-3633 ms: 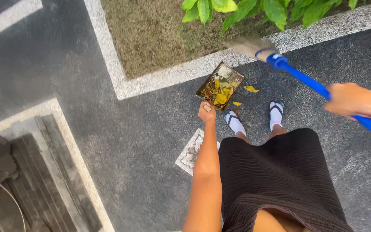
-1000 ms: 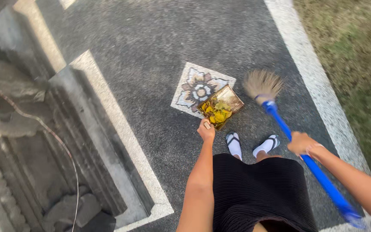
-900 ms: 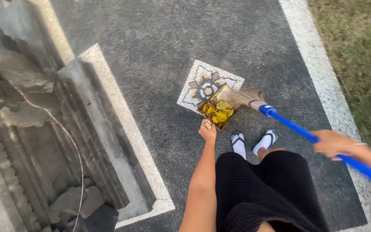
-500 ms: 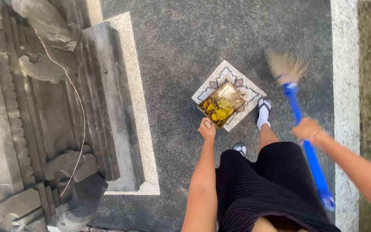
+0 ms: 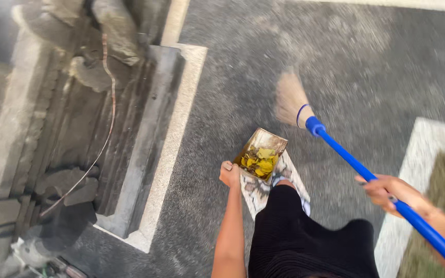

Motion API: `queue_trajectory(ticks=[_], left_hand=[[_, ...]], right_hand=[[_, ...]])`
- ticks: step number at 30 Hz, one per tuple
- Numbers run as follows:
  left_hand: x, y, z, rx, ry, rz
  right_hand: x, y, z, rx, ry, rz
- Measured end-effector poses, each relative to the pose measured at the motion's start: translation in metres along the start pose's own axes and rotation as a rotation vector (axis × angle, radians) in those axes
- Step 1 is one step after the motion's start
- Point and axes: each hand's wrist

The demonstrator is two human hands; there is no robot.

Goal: The person sweeps debris from a stone pathway into a dustpan and then sweeps leaves from a grassy area near bushes into a dustpan.

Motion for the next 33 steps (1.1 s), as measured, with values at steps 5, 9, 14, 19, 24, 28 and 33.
queue_trajectory(ticks=[5, 9, 14, 19, 24, 28, 33], left_hand=[[0.096, 0.006, 0.045, 0.108, -0.139, -0.200], [0.198, 0.012, 0.040, 0.115, -0.116, -0.437], [0.277, 0.084, 0.135, 0.065, -0.412, -0.693], [0.348, 0.177, 0.194, 0.085, -0.510, -1.028], [0.399, 0.229, 0.259, 0.219, -0.583, -1.020], [0.443, 0.277, 0.330, 0.310, -0.713, -0.761], [0.466, 0.333, 0.387, 0.446, -0.707, -0.523]], right_hand=[[-0.168, 0.117, 0.125, -0.804, 0.318, 0.840], [-0.283, 0.193, 0.184, -0.908, 0.238, 0.922], [-0.434, 0.247, 0.240, -0.810, 0.184, 0.659], [-0.575, 0.277, 0.304, -0.703, 0.220, 0.207], [-0.708, 0.309, 0.394, -0.211, -0.053, -0.495], [-0.848, 0.353, 0.502, -0.155, -0.377, -1.102], [-1.000, 0.488, 0.633, -0.007, -0.506, -1.332]])
Point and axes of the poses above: each hand's wrist, its own z-axis towards the middle knuckle, its own y-axis out of the palm, x = y × z, and after that the axes turned 8 degrees about x, right-handed
